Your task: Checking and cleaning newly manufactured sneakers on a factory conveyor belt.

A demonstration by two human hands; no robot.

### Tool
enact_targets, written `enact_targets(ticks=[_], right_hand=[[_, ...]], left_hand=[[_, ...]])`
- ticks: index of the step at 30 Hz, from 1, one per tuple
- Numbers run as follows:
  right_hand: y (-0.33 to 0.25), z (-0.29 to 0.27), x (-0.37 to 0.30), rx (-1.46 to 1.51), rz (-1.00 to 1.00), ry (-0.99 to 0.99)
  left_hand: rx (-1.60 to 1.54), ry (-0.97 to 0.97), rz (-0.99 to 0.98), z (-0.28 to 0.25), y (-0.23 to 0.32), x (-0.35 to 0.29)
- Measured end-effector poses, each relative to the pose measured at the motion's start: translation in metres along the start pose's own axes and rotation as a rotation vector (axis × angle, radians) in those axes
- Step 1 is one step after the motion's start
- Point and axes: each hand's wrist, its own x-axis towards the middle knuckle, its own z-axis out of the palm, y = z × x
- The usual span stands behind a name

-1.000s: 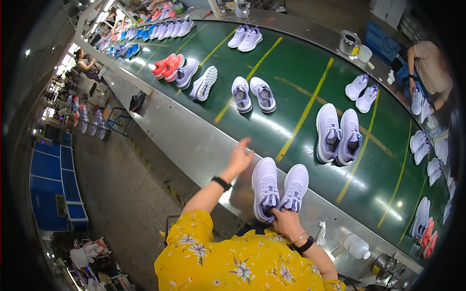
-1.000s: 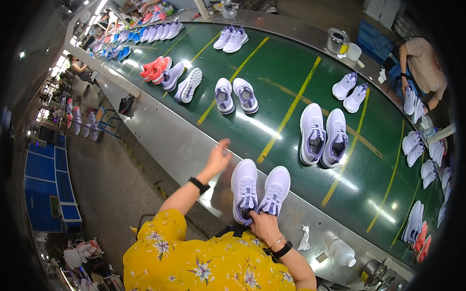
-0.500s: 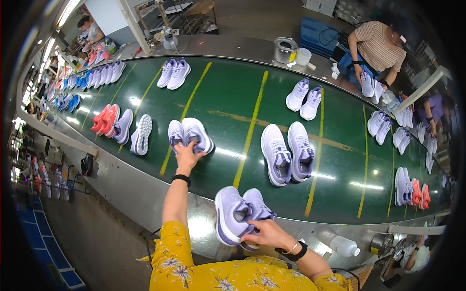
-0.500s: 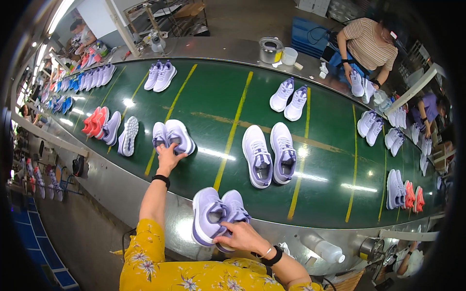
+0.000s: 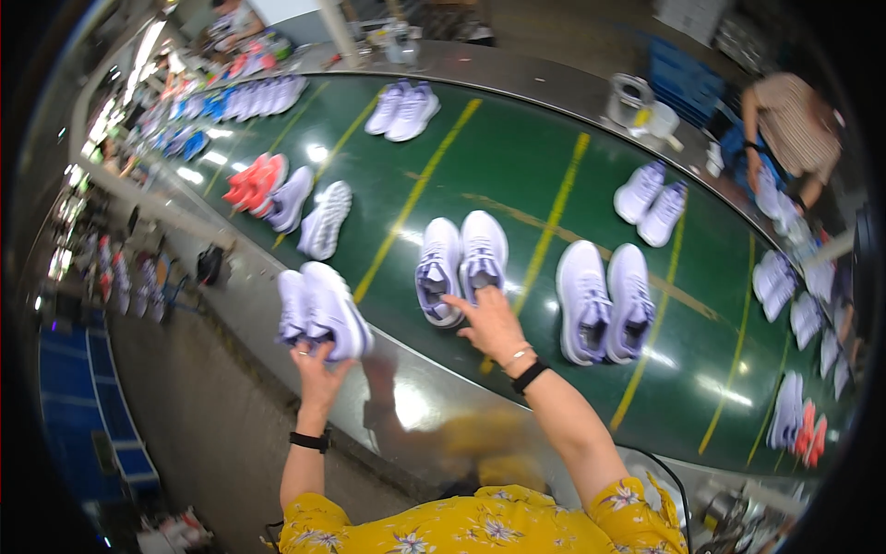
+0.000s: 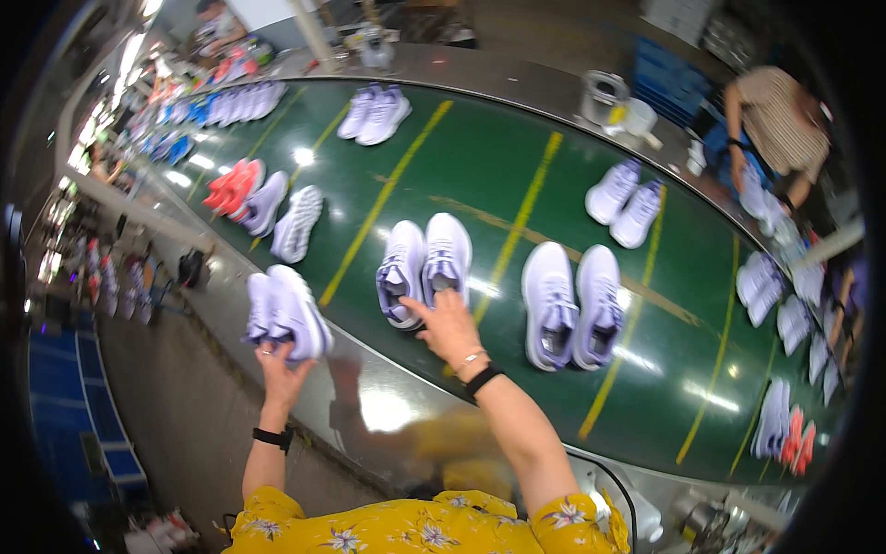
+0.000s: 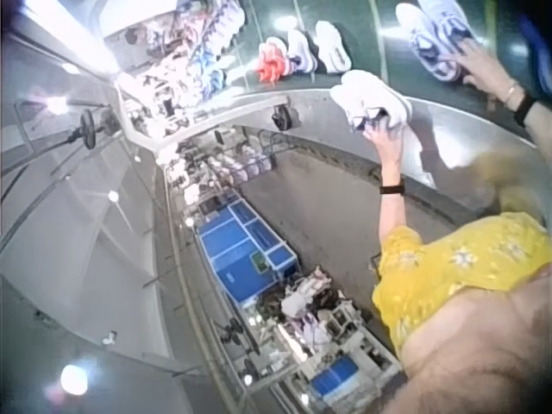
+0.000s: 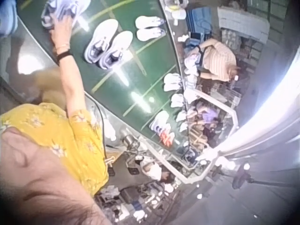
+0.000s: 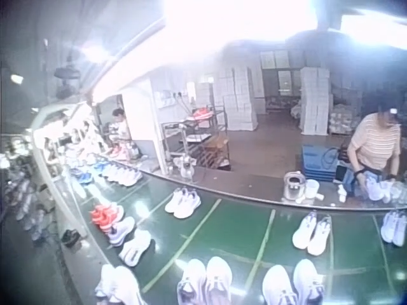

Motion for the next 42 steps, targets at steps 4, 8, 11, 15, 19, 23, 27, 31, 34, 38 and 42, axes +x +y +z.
enact_targets(ticks=[4,8,11,15,19,23,27,31,34,38,42], right_hand=[[-0.008,-0.016,-0.022,0.132,-0.046,0.195],[0.038,-0.055,-0.114,-0.081,0.312,0.449],[0.108,-0.067,-0.180,-0.306,0.390,0.427],[0.134,-0.065,-0.232,-0.304,0.344,0.316],[0.124,-0.087,-0.207,-0.398,0.391,0.068],[0.163,-0.082,-0.196,-0.417,0.376,-0.050],[0.145,-0.086,-0.198,-0.274,0.380,-0.076],[0.079,-0.101,-0.233,-0.013,0.440,-0.023],[0.036,-0.102,-0.266,0.036,0.352,-0.095],[-0.018,-0.077,-0.329,0.067,0.289,-0.138],[-0.070,-0.077,-0.371,0.121,0.220,-0.256]], left_hand=[[0.059,-0.345,0.038,0.012,-0.023,-0.073],[0.096,-0.437,0.007,0.031,-0.008,-0.068],[0.124,-0.474,-0.100,0.024,-0.001,-0.077],[0.138,-0.455,-0.100,0.030,0.001,-0.081],[0.132,-0.515,-0.107,0.028,-0.001,-0.078],[0.143,-0.620,-0.111,0.014,0.022,-0.082],[0.246,-0.582,-0.121,0.002,0.031,-0.111],[0.209,-0.171,0.058,0.011,0.050,-0.125],[-0.015,-0.112,0.076,0.029,0.086,-0.141],[-0.336,-0.283,0.248,0.072,0.152,-0.177],[-0.488,-0.550,0.298,0.090,0.211,-0.212]])
